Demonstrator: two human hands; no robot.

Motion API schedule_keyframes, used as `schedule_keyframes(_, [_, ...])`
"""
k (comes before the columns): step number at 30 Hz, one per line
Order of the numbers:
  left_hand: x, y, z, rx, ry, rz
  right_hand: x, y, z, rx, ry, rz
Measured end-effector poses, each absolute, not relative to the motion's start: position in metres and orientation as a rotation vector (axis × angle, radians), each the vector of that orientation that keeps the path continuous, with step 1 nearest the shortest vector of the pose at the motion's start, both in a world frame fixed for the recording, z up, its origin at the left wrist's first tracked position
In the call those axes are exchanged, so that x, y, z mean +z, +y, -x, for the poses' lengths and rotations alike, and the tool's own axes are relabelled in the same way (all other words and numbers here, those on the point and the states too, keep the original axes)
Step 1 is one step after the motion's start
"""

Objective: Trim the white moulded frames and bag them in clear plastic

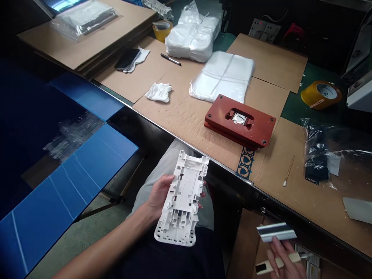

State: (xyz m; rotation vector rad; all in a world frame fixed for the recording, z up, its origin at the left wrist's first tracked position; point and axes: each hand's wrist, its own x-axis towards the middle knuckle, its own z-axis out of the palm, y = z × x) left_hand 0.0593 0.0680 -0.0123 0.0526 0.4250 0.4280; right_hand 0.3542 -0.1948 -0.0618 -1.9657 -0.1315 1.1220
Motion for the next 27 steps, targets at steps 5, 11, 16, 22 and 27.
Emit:
schedule_keyframes(5, [-0.017, 0.062, -0.052, 0.564, 0.671, -0.21, 0.009, -0.08, -0.276, 1.194, -0.274, 1.749])
schedule_keyframes(11, [-0.018, 0.053, -0.045, 0.708, 0.772, -0.279, 0.024, -0.008, -0.21, 1.352, -0.961, 2.029])
schedule_keyframes(16, [-0.018, 0.049, -0.047, 0.755, 0.77, -0.267, 0.016, -0.002, -0.189, 1.15, -1.044, 2.153])
schedule_keyframes(22, [-0.025, 0.055, -0.044, 0.707, 0.802, -0.133, 0.011, -0.009, -0.187, 1.197, -0.841, 2.016])
schedule_keyframes(27, [-0.029, 0.056, -0.045, 0.692, 0.776, -0.06, 0.01, -0.006, -0.193, 1.202, -0.8, 1.99])
